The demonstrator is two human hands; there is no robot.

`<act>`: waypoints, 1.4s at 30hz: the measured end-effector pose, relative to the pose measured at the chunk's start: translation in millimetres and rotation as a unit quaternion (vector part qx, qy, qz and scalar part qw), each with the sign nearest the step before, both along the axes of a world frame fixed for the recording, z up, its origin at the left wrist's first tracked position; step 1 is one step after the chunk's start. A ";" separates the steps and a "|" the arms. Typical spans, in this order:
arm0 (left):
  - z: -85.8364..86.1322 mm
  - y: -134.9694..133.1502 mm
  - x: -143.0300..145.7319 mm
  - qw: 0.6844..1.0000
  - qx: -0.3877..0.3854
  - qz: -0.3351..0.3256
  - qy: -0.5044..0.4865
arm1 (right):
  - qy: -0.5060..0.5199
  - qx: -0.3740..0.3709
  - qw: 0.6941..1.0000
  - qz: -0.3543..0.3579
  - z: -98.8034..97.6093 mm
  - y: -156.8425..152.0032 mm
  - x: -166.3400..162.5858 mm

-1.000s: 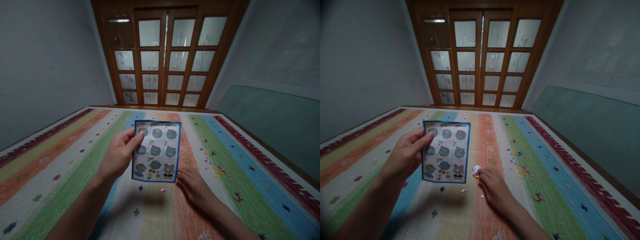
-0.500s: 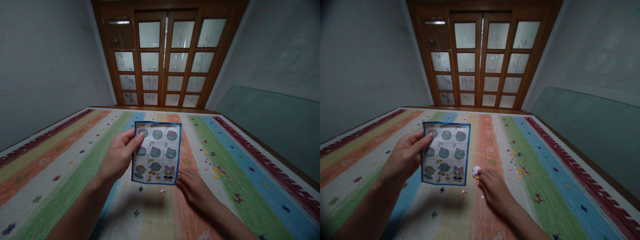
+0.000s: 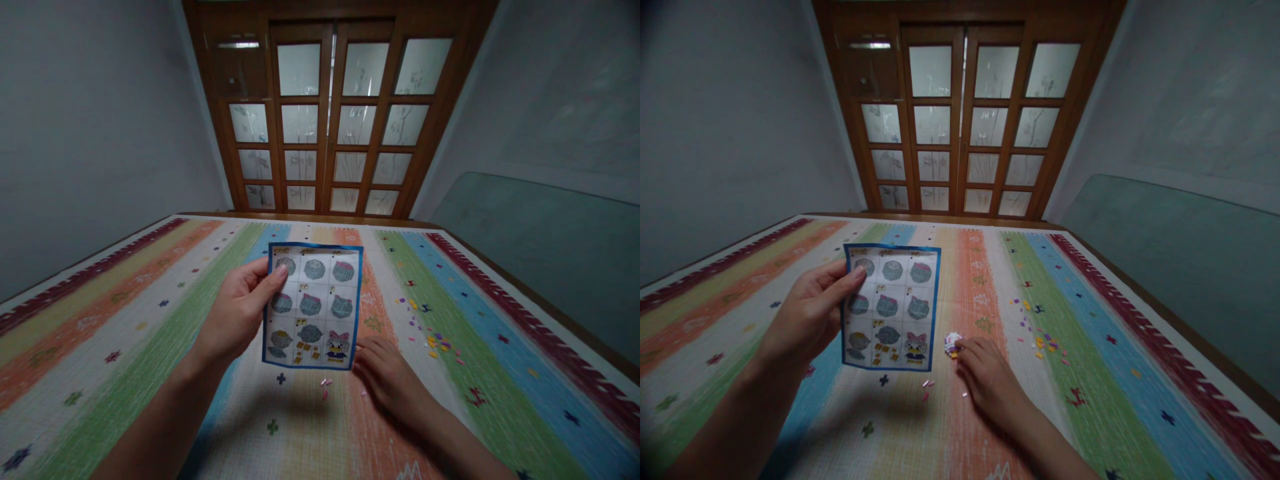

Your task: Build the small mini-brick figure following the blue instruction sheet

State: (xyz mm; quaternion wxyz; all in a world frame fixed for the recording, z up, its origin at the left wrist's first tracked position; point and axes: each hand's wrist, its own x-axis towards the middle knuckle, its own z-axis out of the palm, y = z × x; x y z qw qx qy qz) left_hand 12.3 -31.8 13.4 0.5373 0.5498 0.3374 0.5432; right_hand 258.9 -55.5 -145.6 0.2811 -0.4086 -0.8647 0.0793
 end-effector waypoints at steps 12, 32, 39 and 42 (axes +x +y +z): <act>-0.6 0.9 -1.1 1.000 -0.001 -0.007 0.000 | 0.000 0.005 1.000 -0.002 0.3 -0.2 -0.4; -0.7 0.9 -1.4 1.000 -0.002 -0.006 0.002 | 0.001 0.008 1.000 -0.005 1.6 -0.7 -1.3; 2.1 -1.8 -0.1 1.000 -0.009 0.007 0.012 | 0.006 0.017 1.000 -0.008 0.9 -0.4 -1.0; 3.7 -2.4 0.5 1.000 -0.009 0.016 0.020 | 0.010 0.018 1.000 -0.003 0.4 -0.5 -1.2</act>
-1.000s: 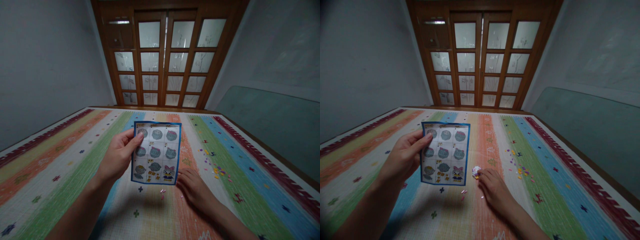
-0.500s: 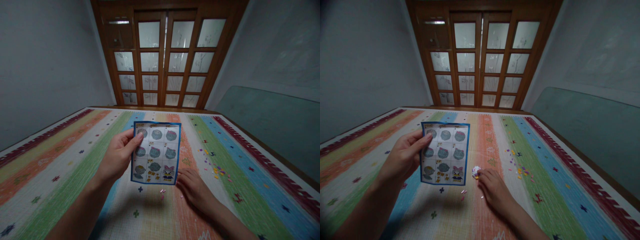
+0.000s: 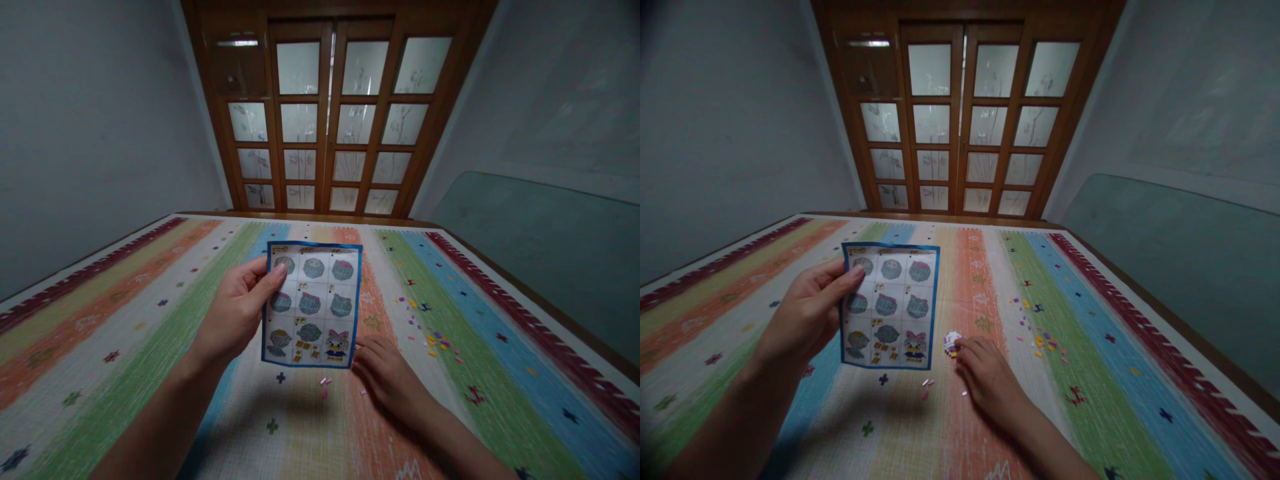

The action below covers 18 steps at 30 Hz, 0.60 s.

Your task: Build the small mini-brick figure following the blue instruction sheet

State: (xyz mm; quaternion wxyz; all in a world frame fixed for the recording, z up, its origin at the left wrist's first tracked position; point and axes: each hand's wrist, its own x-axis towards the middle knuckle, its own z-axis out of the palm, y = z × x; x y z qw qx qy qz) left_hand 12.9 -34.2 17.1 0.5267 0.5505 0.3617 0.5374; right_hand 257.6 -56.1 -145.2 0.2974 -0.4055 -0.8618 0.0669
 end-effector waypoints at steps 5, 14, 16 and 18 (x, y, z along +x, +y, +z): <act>-0.5 0.7 -0.1 1.000 0.006 0.002 -0.002 | 0.022 -0.014 1.000 -0.001 1.4 -0.1 1.1; 2.1 1.6 -0.4 1.000 0.004 0.015 -0.006 | 0.064 -0.033 0.997 -0.019 13.8 25.3 8.8; 2.9 1.6 -1.4 1.000 0.005 0.021 -0.009 | 0.052 -0.040 0.998 -0.018 15.4 32.8 7.0; 3.3 1.7 -3.0 1.000 0.008 0.023 -0.015 | 0.040 -0.043 0.998 -0.012 16.7 38.1 4.2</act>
